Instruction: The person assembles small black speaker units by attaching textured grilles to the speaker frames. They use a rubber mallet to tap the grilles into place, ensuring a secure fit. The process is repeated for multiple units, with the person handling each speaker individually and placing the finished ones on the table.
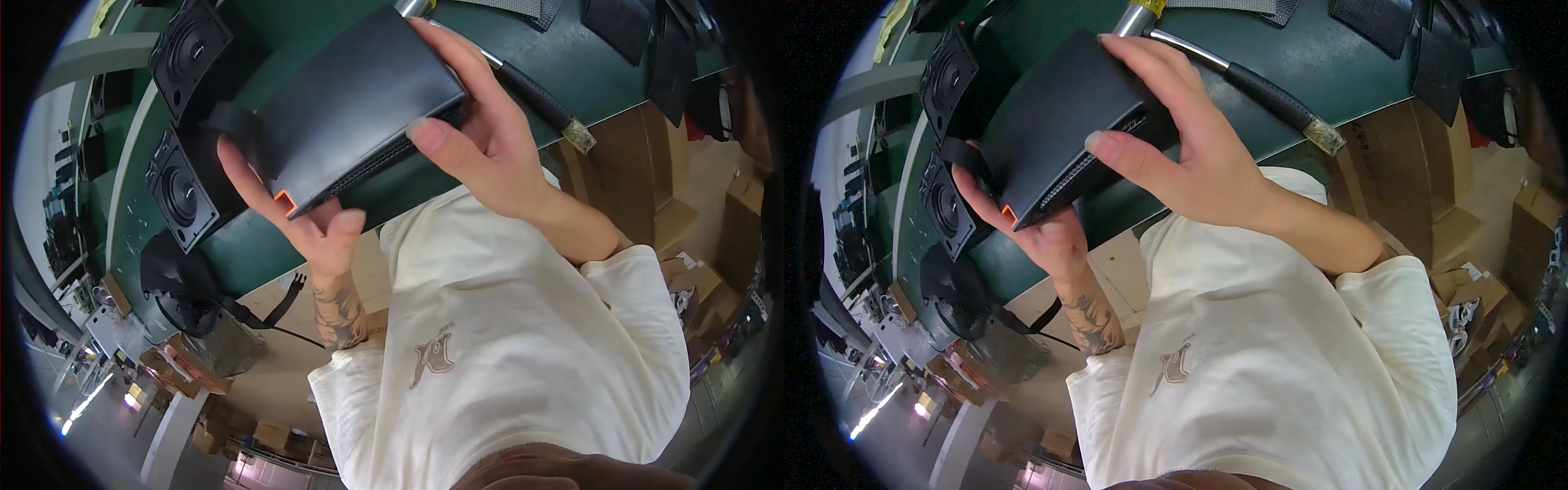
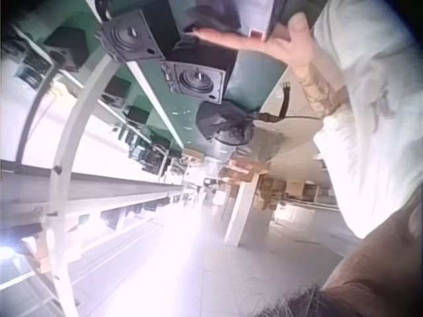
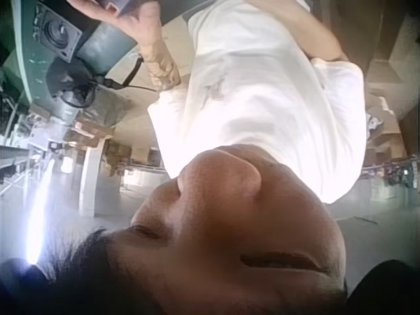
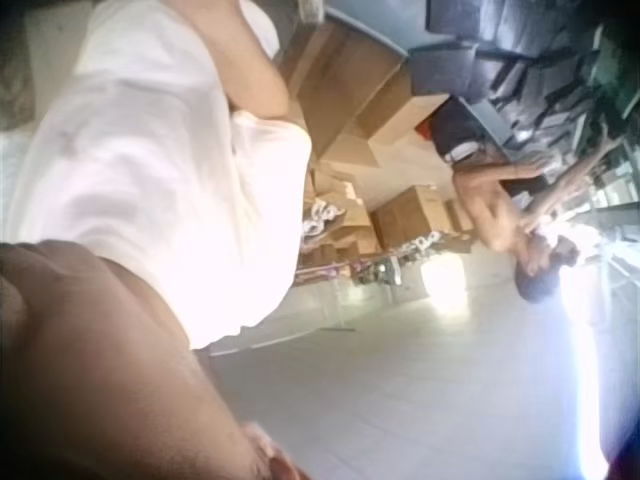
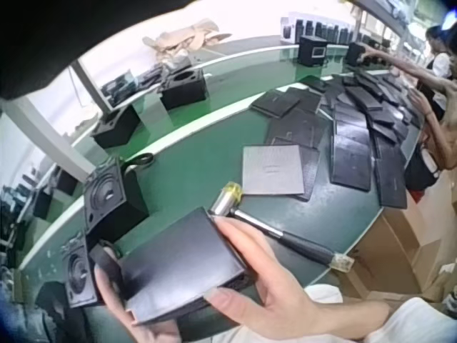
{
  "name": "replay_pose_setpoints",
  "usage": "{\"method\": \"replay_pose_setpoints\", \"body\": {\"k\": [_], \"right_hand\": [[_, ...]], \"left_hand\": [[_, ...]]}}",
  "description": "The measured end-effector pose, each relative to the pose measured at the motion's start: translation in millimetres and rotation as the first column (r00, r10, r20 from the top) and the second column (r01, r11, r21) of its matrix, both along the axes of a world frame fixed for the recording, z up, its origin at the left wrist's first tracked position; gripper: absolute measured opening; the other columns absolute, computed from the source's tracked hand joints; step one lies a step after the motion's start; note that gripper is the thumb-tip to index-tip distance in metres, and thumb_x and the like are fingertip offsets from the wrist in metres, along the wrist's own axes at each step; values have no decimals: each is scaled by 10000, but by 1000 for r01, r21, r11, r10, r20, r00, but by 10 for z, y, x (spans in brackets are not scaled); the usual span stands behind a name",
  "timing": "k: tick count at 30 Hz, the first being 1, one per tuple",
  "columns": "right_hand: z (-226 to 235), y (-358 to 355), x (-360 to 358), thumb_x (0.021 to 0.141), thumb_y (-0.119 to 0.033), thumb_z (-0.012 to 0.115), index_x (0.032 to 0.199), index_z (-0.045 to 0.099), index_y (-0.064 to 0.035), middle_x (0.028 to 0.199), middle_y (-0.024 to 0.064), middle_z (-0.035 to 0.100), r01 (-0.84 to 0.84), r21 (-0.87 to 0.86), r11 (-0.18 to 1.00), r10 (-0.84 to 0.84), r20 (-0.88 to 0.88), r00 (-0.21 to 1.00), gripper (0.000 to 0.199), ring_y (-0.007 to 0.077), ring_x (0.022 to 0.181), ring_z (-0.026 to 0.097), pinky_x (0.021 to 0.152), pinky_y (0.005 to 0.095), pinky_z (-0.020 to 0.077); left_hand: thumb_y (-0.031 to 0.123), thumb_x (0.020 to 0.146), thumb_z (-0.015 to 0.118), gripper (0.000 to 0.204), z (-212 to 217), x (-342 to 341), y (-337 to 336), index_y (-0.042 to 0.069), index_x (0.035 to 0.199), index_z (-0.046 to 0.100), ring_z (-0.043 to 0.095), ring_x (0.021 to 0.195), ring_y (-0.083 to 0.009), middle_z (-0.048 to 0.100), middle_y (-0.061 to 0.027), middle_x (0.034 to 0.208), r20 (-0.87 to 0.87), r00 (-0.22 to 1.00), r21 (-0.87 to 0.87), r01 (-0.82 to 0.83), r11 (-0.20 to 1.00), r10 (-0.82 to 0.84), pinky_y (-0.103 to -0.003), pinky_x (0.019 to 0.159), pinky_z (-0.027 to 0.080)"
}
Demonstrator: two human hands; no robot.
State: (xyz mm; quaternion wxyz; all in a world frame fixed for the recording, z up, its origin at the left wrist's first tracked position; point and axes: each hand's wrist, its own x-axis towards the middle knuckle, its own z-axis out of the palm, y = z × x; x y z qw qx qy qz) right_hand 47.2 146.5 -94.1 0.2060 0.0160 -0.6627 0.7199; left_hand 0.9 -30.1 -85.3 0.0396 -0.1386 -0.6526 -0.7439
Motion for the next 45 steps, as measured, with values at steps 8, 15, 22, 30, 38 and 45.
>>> {"method": "replay_pose_setpoints", "body": {"k": [8,15,22,30,38,45], "right_hand": [[-61,14,-9,890,-136,804,1547,404,8,1507,167,435,4,-4,1000,-4,-46,999,782,248,1389,446,1165,348,340],[-38,7,39,837,-147,862,1524,468,-14,1476,147,492,73,45,996,-76,49,996,803,229,1340,505,1137,338,384],[-11,293,-87,787,-214,907,1511,506,-64,1441,123,547,-36,120,992,34,21,999,841,236,1318,543,1101,337,438],[-93,521,-243,840,-268,861,1521,489,-63,1461,140,548,-265,106,959,272,-66,960,802,260,1333,540,1126,350,420],[-99,128,-256,808,-386,880,1496,504,-22,1383,195,561,121,326,937,-73,-156,985,865,336,1293,554,1109,366,435],[-21,189,-202,887,-190,796,1555,466,-113,1502,191,456,-217,145,965,230,-77,970,749,328,1358,515,1133,374,418]], "left_hand": [[369,844,865,1066,-19,24,-2,49,1621,208,389,1475,-326,298,-199,1656,-85,996,-103,-30,994,21,-464,1201,357],[428,814,884,1043,-114,-4,-23,30,1571,287,463,1411,-321,376,-191,1594,-129,990,-119,-66,991,50,-448,1160,407],[531,788,870,1006,-119,-54,-173,19,1509,389,430,1434,-351,356,-216,1590,-134,990,-273,-84,958,49,-471,1173,367],[263,873,820,828,-175,-135,-266,52,1523,352,585,1289,-314,504,-190,1462,-166,986,-203,-30,979,-4,-432,1051,545],[430,783,887,947,39,-271,-238,16,1481,398,573,1289,-321,511,-179,1431,-32,999,-160,-15,987,10,-437,1092,487],[425,915,750,771,138,-439,-356,26,1477,405,616,1240,-345,534,-205,1405,147,982,113,102,988,-118,-480,1038,551]]}}
